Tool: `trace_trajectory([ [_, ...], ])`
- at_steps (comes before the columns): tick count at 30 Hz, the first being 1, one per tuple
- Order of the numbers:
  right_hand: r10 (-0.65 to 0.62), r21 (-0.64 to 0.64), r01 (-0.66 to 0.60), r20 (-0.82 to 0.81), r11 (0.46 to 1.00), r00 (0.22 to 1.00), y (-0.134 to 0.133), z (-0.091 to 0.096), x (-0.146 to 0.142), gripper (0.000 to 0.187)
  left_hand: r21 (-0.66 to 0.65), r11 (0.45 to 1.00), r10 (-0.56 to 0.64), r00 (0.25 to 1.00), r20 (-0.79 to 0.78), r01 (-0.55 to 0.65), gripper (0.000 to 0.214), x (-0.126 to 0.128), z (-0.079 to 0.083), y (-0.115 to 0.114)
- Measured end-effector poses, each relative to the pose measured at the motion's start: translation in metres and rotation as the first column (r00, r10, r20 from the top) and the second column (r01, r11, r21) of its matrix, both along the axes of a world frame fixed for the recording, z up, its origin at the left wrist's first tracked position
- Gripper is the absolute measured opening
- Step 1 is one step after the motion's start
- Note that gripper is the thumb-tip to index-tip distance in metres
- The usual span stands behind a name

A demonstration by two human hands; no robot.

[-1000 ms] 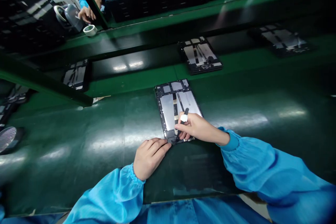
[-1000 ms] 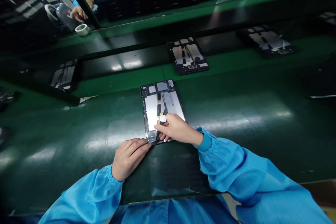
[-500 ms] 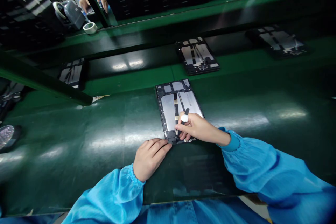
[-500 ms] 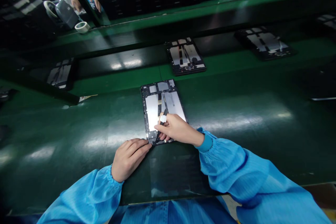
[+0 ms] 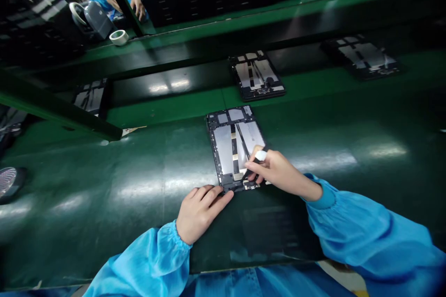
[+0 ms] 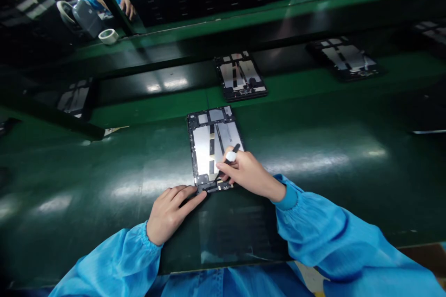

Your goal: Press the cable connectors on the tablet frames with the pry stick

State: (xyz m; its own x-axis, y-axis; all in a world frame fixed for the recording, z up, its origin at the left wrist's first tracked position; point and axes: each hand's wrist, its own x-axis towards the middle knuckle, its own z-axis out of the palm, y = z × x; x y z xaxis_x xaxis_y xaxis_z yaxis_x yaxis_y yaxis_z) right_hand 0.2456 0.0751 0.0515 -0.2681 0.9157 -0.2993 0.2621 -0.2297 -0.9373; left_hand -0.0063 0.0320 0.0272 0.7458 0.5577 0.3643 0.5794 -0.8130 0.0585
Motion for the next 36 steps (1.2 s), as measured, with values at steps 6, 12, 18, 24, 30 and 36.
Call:
trace_trajectory([
  [6, 0.034, 0.180, -0.053, 0.105, 0.982, 0.994, -0.014, -0.005, 0.014, 0.019, -0.036, 0.999, 0.002, 0.999, 0.042, -0.001, 0.034, -0.001, -0.006, 0.001],
  [12, -0.013, 0.114, 0.015, -0.018, 0.993, 1.000, -0.013, -0.012, 0.010, 0.019, -0.047, 0.998, 0.035, 0.995, 0.098, -0.031, 0.029, 0.000, -0.011, 0.002],
  [18, -0.030, 0.114, 0.031, -0.010, 0.993, 0.999, -0.014, -0.014, 0.010, 0.021, -0.007, 1.000, 0.028, 0.998, 0.056, -0.027, 0.034, 0.005, -0.011, 0.002],
  [24, -0.033, 0.130, 0.033, 0.003, 0.991, 0.999, -0.014, -0.011, 0.008, 0.020, 0.019, 0.999, 0.050, 0.999, -0.002, -0.050, 0.038, 0.004, -0.010, 0.000],
  [30, -0.030, 0.129, 0.029, 0.009, 0.991, 1.000, -0.014, -0.010, 0.008, 0.019, -0.008, 0.995, 0.098, 0.995, -0.014, -0.098, 0.033, 0.012, -0.006, -0.003],
  [36, -0.029, 0.149, 0.028, 0.009, 0.988, 1.000, -0.016, -0.013, 0.009, 0.023, -0.142, 0.989, 0.045, 0.999, -0.025, -0.048, 0.032, 0.019, 0.000, 0.008],
])
